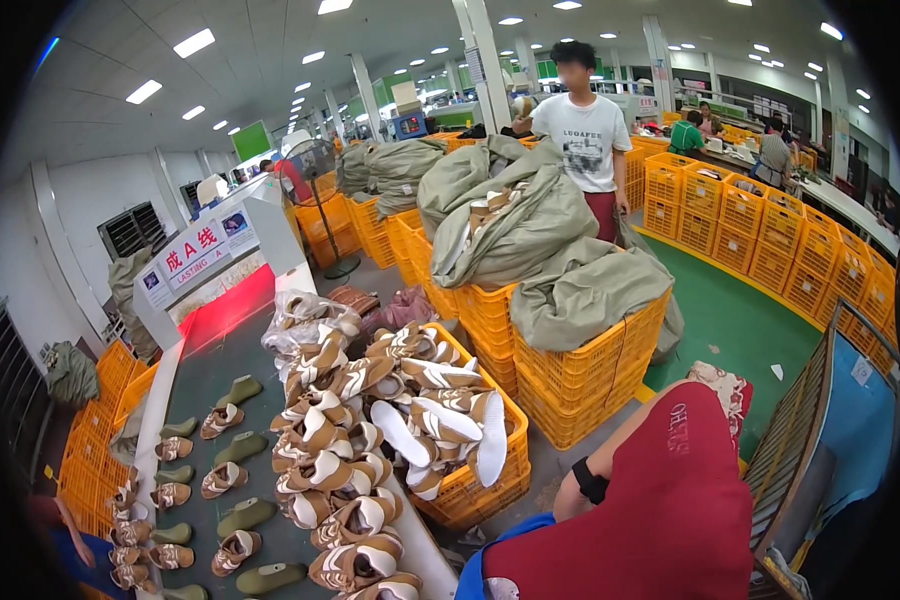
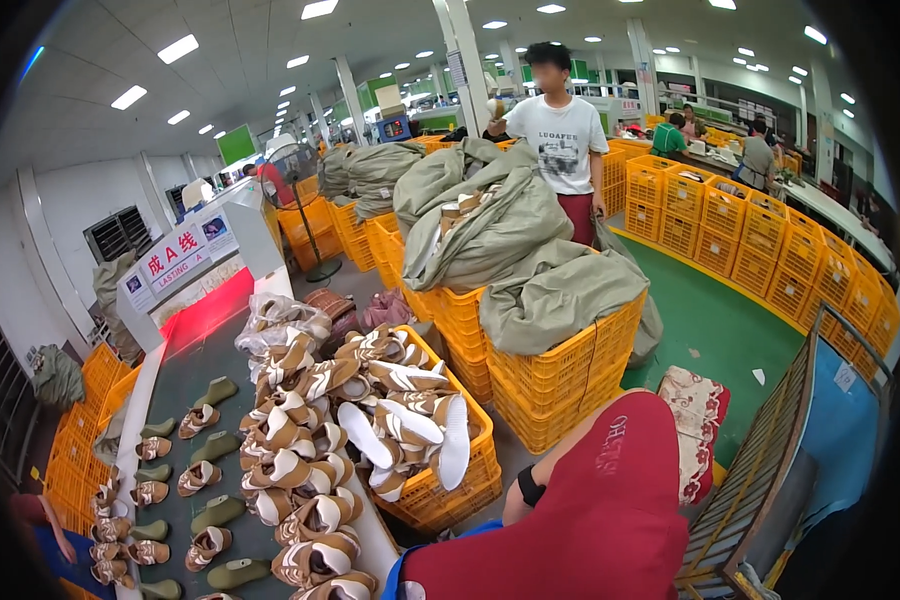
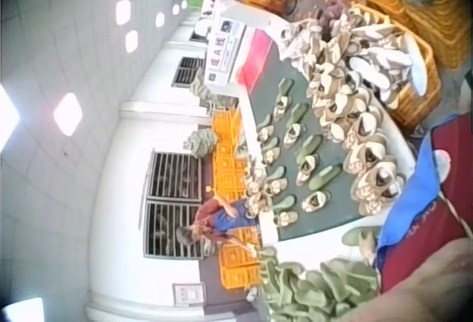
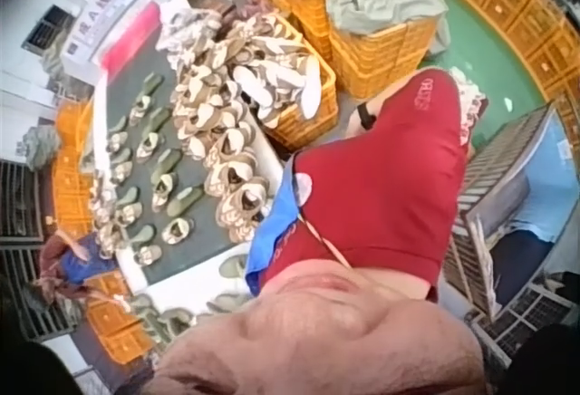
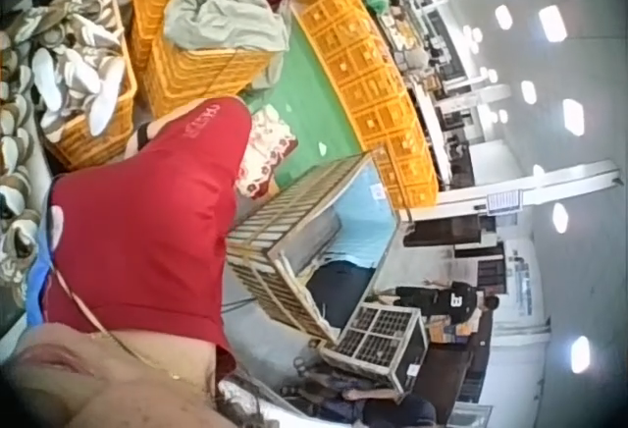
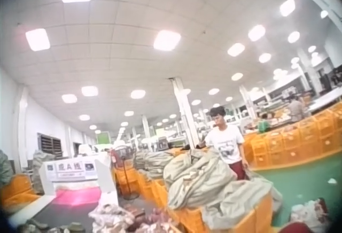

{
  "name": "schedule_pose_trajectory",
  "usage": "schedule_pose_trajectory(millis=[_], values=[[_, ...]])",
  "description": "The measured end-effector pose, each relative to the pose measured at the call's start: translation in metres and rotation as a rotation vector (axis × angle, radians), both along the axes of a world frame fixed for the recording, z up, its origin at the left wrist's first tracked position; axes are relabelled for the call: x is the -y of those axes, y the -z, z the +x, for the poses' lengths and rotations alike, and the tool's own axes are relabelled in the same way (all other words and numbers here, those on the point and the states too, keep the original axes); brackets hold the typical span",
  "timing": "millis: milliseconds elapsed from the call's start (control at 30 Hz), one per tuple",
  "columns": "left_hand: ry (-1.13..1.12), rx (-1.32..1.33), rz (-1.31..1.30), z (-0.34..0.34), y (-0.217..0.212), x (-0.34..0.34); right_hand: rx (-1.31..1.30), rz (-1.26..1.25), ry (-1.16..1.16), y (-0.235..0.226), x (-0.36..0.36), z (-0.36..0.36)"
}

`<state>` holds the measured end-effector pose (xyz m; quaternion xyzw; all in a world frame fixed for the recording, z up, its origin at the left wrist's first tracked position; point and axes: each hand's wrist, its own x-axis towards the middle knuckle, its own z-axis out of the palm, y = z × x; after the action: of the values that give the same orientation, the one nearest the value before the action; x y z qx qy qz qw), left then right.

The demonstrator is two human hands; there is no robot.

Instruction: Sorting plastic shoe lasts, pairing finished sneaker parts, and placing them onto the production line conveyor.

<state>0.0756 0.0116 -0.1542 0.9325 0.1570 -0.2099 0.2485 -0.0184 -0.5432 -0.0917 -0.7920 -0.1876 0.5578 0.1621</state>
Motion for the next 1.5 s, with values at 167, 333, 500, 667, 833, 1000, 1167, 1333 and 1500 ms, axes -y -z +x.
schedule_pose_trajectory(millis=[167, 333, 500, 667, 833, 1000, 1167, 1333, 1500], values=[[-0.057, -0.131, -0.039, 0.003, -0.006, 0.003, 0.001, 0.006, -0.001, -0.002, -0.008, 0.007], [-0.087, -0.034, -0.059, -0.001, -0.004, 0.007, -0.004, 0.035, 0.008, -0.007, -0.014, 0.008], [-0.068, 0.036, -0.062, 0.007, 0.012, -0.009, -0.019, 0.078, -0.026, 0.003, -0.014, 0.012], [-0.015, 0.179, -0.124, 0.018, 0.037, -0.012, 0.161, 0.194, -0.296, 0.025, 0.003, 0.021], [-0.195, 0.243, 0.095, -0.001, 0.034, 0.006, 0.216, 0.040, -0.107, 0.017, 0.019, 0.081], [-0.306, 0.094, 0.113, -0.001, 0.016, 0.012, 0.275, 0.110, -0.112, 0.019, -0.046, 0.152], [-0.259, 0.098, 0.164, -0.001, 0.018, 0.010, 0.333, 0.219, -0.168, 0.020, -0.095, 0.176], [-0.299, 0.111, 0.137, -0.006, 0.029, 0.009, 0.323, 0.256, -0.184, 0.020, -0.113, 0.185], [-0.580, 0.281, -0.371, -0.010, 0.013, -0.013, 0.303, 0.248, -0.158, 0.022, -0.109, 0.187]])
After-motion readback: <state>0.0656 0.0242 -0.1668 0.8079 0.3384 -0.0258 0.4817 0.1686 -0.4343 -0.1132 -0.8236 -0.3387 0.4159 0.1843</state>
